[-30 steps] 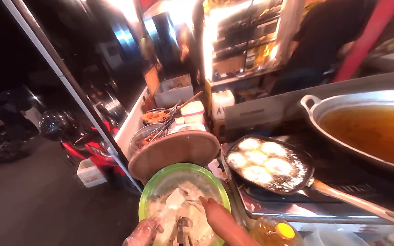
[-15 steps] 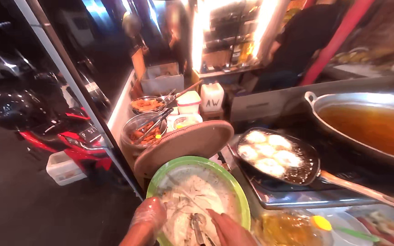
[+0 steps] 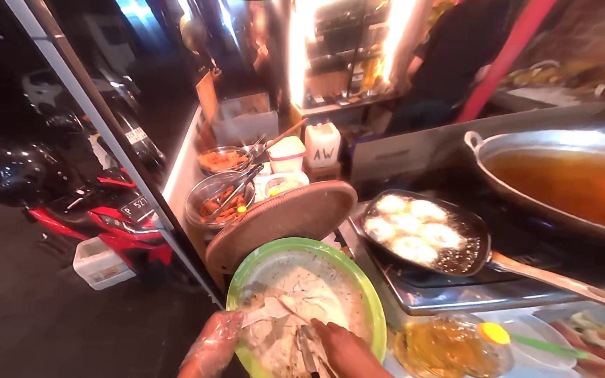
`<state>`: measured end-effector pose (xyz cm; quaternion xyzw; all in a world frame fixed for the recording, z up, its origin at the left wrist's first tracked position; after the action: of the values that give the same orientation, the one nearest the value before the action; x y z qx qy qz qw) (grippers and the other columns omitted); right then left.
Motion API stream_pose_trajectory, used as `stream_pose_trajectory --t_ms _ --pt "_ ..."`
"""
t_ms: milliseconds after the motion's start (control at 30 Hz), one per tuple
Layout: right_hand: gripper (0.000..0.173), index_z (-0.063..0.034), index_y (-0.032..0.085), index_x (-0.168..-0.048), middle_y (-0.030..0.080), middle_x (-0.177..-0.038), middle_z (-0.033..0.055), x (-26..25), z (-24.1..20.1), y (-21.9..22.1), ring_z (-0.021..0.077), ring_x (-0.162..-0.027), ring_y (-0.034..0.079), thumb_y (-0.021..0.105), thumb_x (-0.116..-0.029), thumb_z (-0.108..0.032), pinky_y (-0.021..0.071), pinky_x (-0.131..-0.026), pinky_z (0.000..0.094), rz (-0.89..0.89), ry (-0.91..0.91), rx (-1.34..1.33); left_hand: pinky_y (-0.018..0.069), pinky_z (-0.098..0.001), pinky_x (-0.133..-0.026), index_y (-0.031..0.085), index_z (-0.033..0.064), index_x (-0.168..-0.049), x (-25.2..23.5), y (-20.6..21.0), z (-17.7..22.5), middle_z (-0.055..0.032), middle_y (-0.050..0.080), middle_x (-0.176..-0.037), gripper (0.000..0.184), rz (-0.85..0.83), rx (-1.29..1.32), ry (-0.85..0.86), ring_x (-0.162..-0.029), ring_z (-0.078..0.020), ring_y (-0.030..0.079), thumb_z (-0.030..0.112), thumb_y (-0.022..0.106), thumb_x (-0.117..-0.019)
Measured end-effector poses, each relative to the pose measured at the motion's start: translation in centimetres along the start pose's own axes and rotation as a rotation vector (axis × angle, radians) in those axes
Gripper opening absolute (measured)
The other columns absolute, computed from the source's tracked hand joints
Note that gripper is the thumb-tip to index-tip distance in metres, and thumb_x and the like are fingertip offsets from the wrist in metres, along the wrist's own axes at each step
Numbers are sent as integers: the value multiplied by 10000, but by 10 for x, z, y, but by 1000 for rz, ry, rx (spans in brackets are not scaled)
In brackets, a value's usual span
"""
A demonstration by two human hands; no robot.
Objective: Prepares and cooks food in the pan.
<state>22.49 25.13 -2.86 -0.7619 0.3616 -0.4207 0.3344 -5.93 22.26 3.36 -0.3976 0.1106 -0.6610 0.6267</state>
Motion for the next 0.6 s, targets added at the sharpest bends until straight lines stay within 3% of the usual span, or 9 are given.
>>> stream_pose_trajectory --t_ms 67,167,267,400,500,533,600 --pt "424 -209 555 -1476 683 -1189 213 -5 18 -10 413 -1066 690 403 -1080 -205 564 -870 611 28 16 -8 527 -358 -735 737 83 -1020 15 -10 3 -35 673 -843 283 24 17 -13 -730 -138 610 248 512 -1066" --pt "427 -129 581 -1446 712 -1149 204 9 23 -40 389 -1067 701 366 -1099 -253 553 -923 586 144 -19 -122 504 -367 -686 737 89 -987 35 -20 12 -25 639 -778 302 39 6 -59 -670 -140 570 273 512 -1069" --pt "439 -82 584 -1435 737 -1073 188 25 19 -64 362 -1009 722 360 -1100 -257 559 -921 559 252 -105 -225 520 -432 -754 734 88 -990 41 -13 22 -57 663 -833 352 31 -81 -92 -748 -189 616 317 479 -1073" --pt "426 -69 584 -1419 729 -1064 189 18 37 -61 348 -998 716 374 -1103 -266 552 -923 548 207 -28 -336 538 -501 -870 739 89 -1048 41 10 35 -105 715 -964 390 -10 -210 -136 -908 -251 680 353 454 -1077" --pt "404 -87 624 -1356 716 -885 127 30 32 -74 276 -785 707 386 -1094 -282 587 -753 494 402 -136 -452 530 -519 -903 738 63 -1056 39 21 49 -134 717 -999 395 -17 -201 -103 -960 -272 684 344 460 -1076" --pt "414 -83 621 -1366 716 -885 132 35 28 -72 281 -787 706 385 -1094 -288 586 -753 502 381 -177 -453 527 -513 -925 735 55 -1059 40 26 53 -140 717 -1016 392 -17 -194 -87 -983 -272 683 330 457 -1077" --pt "436 -87 569 -1436 731 -1052 188 41 24 -62 350 -970 723 371 -1108 -294 570 -882 561 203 -213 -360 528 -495 -927 735 49 -1062 35 33 57 -135 721 -1018 370 20 -163 -77 -978 -264 684 304 467 -1077"
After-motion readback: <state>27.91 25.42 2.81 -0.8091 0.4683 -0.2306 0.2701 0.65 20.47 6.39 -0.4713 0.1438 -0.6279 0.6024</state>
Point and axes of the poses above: each hand's wrist, its own x-axis away from the middle knuckle, its own y-axis out of the palm, z = x × y, the point moved 4 cm from there along -x, towards the middle knuckle
